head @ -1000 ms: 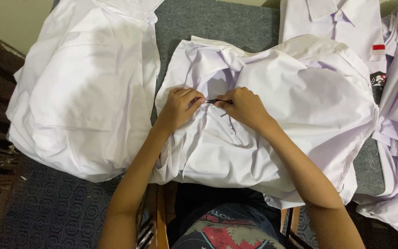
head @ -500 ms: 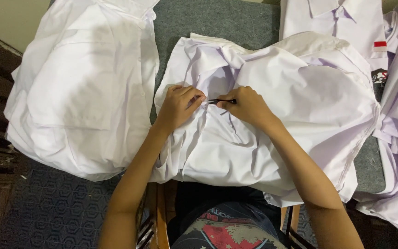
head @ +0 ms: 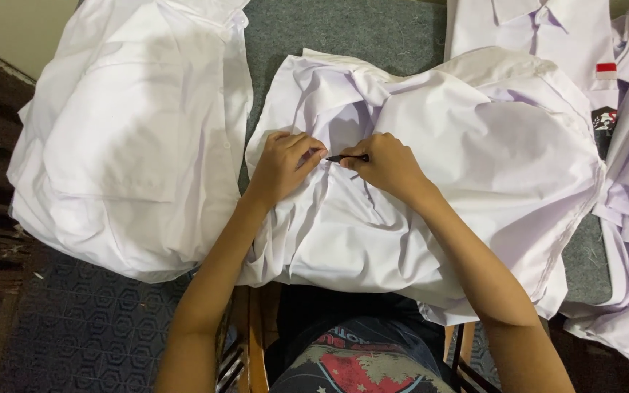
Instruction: Trimming loose threads from white shirts using scissors and then folding them neatly.
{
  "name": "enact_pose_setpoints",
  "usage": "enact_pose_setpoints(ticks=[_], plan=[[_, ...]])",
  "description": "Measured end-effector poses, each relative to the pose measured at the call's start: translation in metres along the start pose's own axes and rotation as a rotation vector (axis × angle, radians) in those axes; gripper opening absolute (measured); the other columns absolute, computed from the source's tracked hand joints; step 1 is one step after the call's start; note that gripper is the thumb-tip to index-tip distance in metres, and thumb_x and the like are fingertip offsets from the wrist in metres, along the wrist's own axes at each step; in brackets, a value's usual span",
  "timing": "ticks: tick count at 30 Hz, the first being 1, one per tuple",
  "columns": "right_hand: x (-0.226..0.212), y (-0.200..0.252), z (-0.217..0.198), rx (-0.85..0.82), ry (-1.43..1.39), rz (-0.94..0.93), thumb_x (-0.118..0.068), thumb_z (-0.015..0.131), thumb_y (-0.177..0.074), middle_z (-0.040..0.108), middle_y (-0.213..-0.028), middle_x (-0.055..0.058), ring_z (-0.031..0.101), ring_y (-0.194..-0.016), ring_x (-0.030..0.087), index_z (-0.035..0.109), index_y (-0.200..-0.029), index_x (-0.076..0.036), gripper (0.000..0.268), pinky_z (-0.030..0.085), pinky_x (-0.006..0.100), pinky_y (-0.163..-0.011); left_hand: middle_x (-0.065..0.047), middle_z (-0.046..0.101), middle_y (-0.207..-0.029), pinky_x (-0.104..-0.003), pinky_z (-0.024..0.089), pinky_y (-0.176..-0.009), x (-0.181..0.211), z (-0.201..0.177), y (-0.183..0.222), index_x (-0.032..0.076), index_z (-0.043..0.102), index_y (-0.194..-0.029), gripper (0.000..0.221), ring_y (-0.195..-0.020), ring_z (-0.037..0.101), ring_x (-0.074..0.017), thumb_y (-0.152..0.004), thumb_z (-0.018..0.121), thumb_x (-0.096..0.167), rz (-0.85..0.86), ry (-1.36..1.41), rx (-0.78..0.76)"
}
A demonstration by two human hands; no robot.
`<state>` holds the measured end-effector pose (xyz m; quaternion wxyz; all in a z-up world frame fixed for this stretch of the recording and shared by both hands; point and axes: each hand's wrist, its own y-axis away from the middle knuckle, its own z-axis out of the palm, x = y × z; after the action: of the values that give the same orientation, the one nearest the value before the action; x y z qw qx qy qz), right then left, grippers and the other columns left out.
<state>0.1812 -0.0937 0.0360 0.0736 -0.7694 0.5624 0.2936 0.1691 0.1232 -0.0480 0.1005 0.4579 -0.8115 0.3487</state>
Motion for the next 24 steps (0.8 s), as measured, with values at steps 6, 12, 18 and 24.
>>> enact_pose_setpoints(ticks=[6,12,18,24], plan=[[0.002,-0.002,-0.001,0.014,0.025,-0.037,-0.018,0.07,-0.089,0.08,-0.093,0.009,0.075,-0.082,0.037,0.08,-0.111,-0.014,0.024,0.058,0.058,-0.078,0.004,0.069,-0.091,-0.045,0.044,-0.102,0.0,0.0,0.0,0.021,0.068,-0.109,0.008,-0.088,0.071,-0.0165,-0.104,0.064,0.026,0.006,0.02,0.01],[0.008,0.003,-0.005,0.056,0.026,-0.014,-0.022,0.073,-0.086,0.079,-0.089,0.01,0.074,-0.079,0.039,0.081,-0.108,-0.016,0.024,0.057,0.057,-0.076,0.006,0.067,-0.09,-0.044,0.046,-0.101,0.0,-0.002,-0.001,0.021,0.067,-0.109,0.007,-0.086,0.071,-0.0154,-0.104,0.065,0.026,0.021,0.004,0.021],[0.007,0.043,-0.031,0.109,-0.143,0.053,-0.029,0.07,-0.093,0.077,-0.091,0.017,0.072,-0.079,0.041,0.077,-0.119,-0.013,0.031,0.056,0.056,-0.074,0.008,0.053,-0.08,-0.039,0.046,-0.093,0.011,-0.017,-0.005,0.021,0.058,-0.095,0.006,-0.078,0.064,-0.0143,-0.101,0.06,0.022,0.103,-0.077,0.019],[0.019,0.086,-0.024,0.271,-0.397,-0.04,-0.021,0.06,-0.105,0.077,-0.088,0.018,0.071,-0.083,0.026,0.079,-0.103,-0.005,0.024,0.056,0.044,-0.077,-0.007,0.059,-0.064,-0.044,0.048,-0.07,0.103,-0.085,-0.006,0.008,0.06,-0.076,0.017,-0.061,0.064,-0.0297,-0.092,0.061,0.011,0.115,0.365,-0.376]])
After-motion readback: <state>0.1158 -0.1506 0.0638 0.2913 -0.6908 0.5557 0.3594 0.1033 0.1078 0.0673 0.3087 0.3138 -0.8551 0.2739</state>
